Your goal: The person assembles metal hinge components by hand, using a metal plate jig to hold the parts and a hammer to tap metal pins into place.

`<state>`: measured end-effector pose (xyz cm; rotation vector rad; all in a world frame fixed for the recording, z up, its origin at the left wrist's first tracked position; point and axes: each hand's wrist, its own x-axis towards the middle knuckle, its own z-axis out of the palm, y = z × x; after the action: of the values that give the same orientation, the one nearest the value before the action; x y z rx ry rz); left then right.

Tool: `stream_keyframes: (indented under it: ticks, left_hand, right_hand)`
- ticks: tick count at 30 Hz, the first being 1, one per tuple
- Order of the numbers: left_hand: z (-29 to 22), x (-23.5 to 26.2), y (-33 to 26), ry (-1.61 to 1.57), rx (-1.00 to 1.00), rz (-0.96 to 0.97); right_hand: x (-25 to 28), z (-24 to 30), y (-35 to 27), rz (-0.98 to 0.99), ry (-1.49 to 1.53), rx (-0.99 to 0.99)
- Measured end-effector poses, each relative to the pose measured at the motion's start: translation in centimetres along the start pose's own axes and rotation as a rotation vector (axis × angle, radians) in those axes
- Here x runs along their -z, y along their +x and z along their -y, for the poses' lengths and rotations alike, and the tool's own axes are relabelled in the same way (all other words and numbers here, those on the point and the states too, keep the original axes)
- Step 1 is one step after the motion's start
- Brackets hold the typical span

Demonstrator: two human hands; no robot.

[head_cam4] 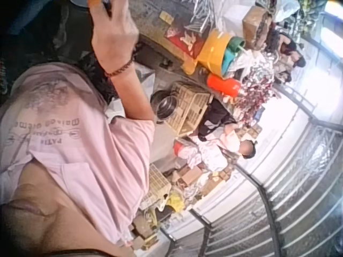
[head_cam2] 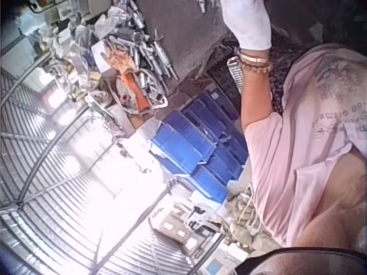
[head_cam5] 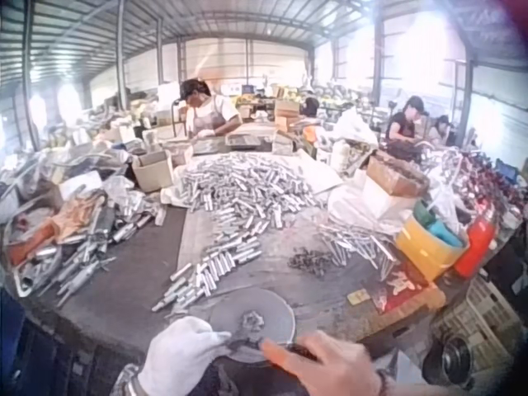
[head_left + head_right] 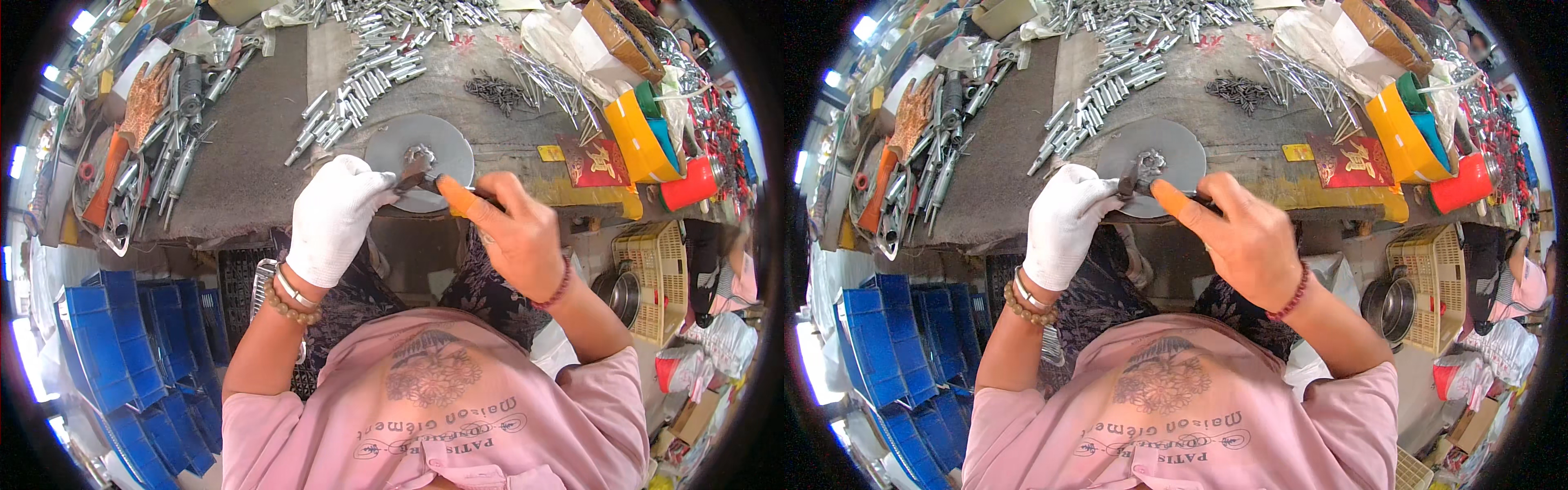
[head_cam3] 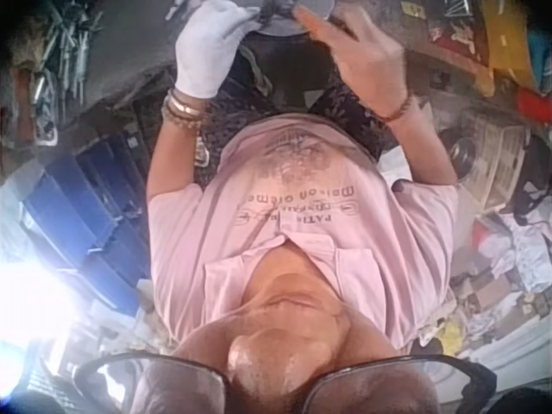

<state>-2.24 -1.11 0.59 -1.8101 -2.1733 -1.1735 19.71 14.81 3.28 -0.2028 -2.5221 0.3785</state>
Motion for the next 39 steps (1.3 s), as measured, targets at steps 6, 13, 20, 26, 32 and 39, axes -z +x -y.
stream_keyframes:
  ticks: [6,13,20,26,32,39]
  left_hand:
    - [0.3,0.3,0.1,-0.037,0.003,0.001]
    - [0.5,0.0,-0.7,-0.139,0.066,-0.003]
    - [-1.0,-0.1,-1.5,0.039,0.005,-0.089]
    - [-4.2,-2.4,-5.3,-0.575,0.802,-0.149]
    - [-4.8,-3.1,-5.2,-0.964,0.856,-0.181]
    - [-5.9,-1.3,-5.3,-0.987,0.878,-0.212]
  right_hand:
    - [0.3,-1.4,2.5,0.009,0.176,-0.158]
    - [0.1,-0.1,2.2,0.126,-0.101,-0.026]
    - [-0.5,1.9,0.7,0.431,0.446,-0.431]
    - [-0.7,3.3,0.7,0.508,0.885,-0.796]
    - [-1.7,4.0,-0.4,0.517,0.993,-0.863]
    - [-3.7,5.5,-1.7,0.403,0.804,-0.612]
